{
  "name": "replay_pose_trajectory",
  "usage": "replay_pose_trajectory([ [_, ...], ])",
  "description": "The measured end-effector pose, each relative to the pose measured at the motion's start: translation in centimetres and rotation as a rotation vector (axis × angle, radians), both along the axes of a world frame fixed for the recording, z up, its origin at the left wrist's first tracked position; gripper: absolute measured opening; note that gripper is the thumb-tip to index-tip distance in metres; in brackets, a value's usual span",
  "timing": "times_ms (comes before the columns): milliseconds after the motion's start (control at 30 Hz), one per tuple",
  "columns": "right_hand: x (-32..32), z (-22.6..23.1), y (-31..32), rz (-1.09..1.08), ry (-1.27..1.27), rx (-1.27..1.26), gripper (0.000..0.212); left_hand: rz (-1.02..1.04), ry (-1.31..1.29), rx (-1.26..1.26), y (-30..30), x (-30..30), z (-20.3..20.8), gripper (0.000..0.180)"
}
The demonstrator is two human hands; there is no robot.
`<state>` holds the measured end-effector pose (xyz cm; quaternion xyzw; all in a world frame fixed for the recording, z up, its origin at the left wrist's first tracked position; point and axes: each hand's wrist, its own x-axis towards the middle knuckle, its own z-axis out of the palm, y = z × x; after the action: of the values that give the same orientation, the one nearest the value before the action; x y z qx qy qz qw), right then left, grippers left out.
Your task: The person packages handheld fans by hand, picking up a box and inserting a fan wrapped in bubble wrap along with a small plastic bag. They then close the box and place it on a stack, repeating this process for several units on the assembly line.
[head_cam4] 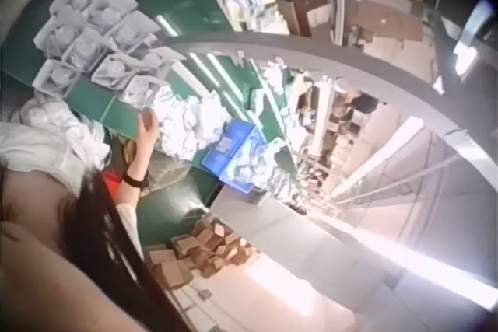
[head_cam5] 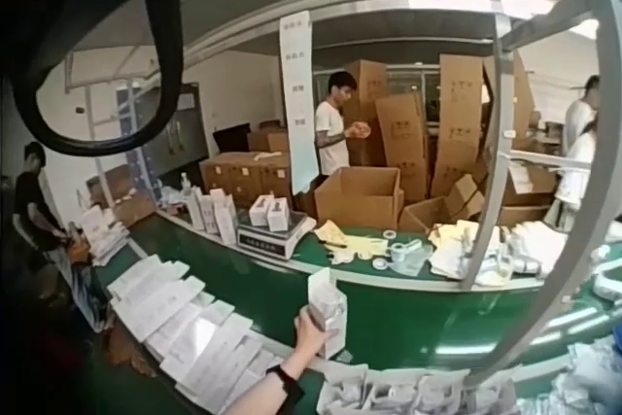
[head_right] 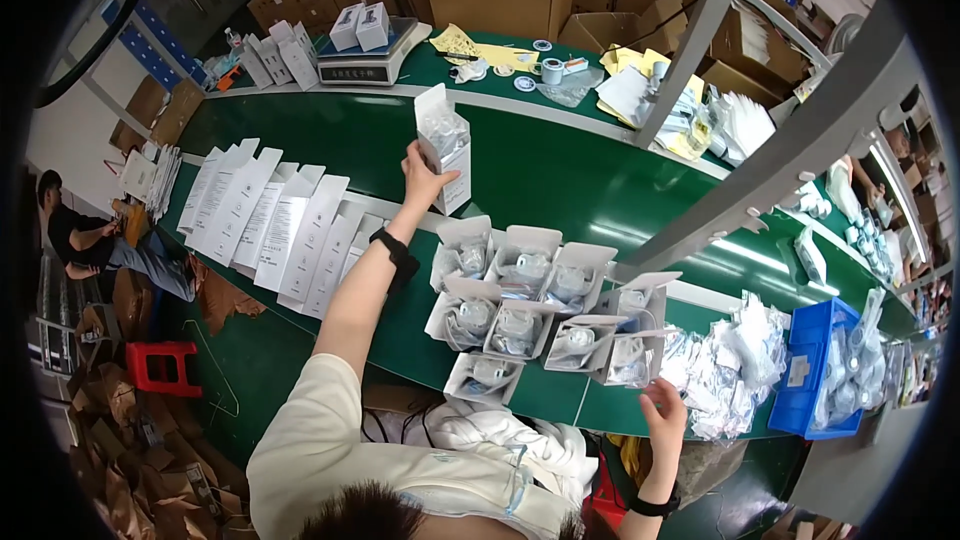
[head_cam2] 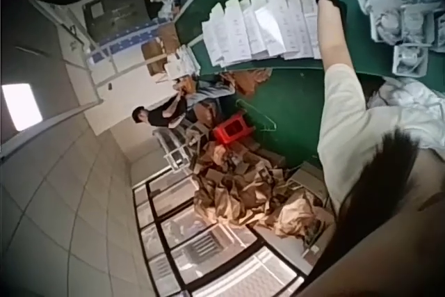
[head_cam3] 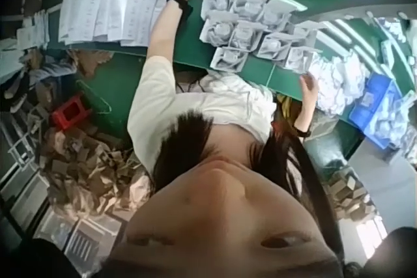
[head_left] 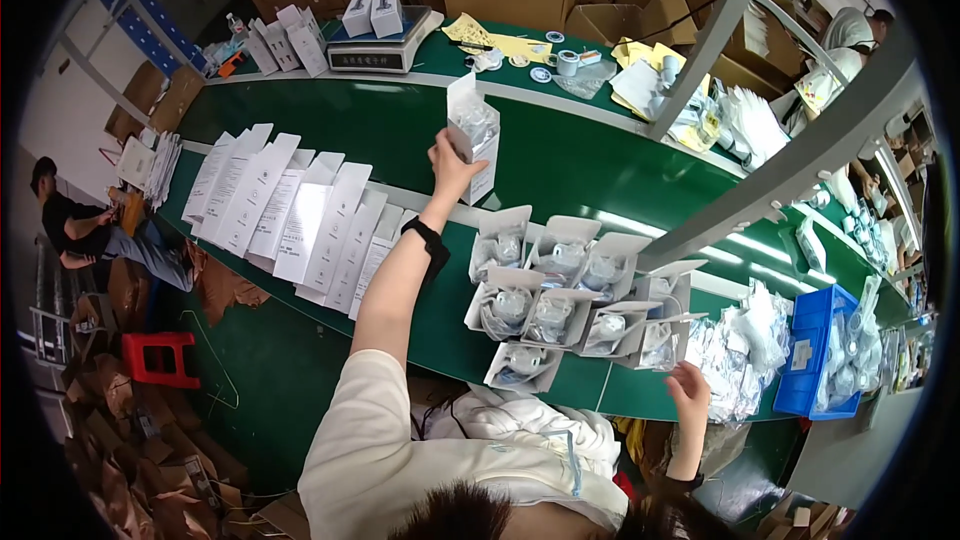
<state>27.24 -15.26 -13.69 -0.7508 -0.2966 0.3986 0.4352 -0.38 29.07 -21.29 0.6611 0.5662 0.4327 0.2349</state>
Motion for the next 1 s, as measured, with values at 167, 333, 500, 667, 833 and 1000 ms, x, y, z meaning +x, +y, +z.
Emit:
replay_pose_trajectory([
  [167,0.1,7.1,2.5,-0.120,-0.284,0.372,0.027,-0.077,-0.138,0.058,4.9,1.8,-3.4,0.091],
  [333,-2.0,15.7,13.6,0.440,-0.674,0.313,0.038,-0.085,-0.181,0.106,7.2,0.3,-3.7,0.089],
  [500,-3.7,14.1,22.8,0.958,-0.738,0.168,0.053,-0.139,-0.195,0.043,8.0,2.0,-2.3,0.087],
  [667,-5.2,10.7,24.8,1.008,-0.804,0.046,0.054,-0.035,0.040,0.010,10.2,3.5,-0.3,0.088],
  [833,-6.6,10.8,24.8,0.873,-0.887,-0.069,0.046,-0.111,-0.294,-0.032,16.3,4.9,-0.6,0.089],
  [1000,-6.5,10.1,25.5,0.889,-1.015,0.014,0.025,-0.131,-0.373,0.022,19.4,10.3,-1.7,0.090],
])
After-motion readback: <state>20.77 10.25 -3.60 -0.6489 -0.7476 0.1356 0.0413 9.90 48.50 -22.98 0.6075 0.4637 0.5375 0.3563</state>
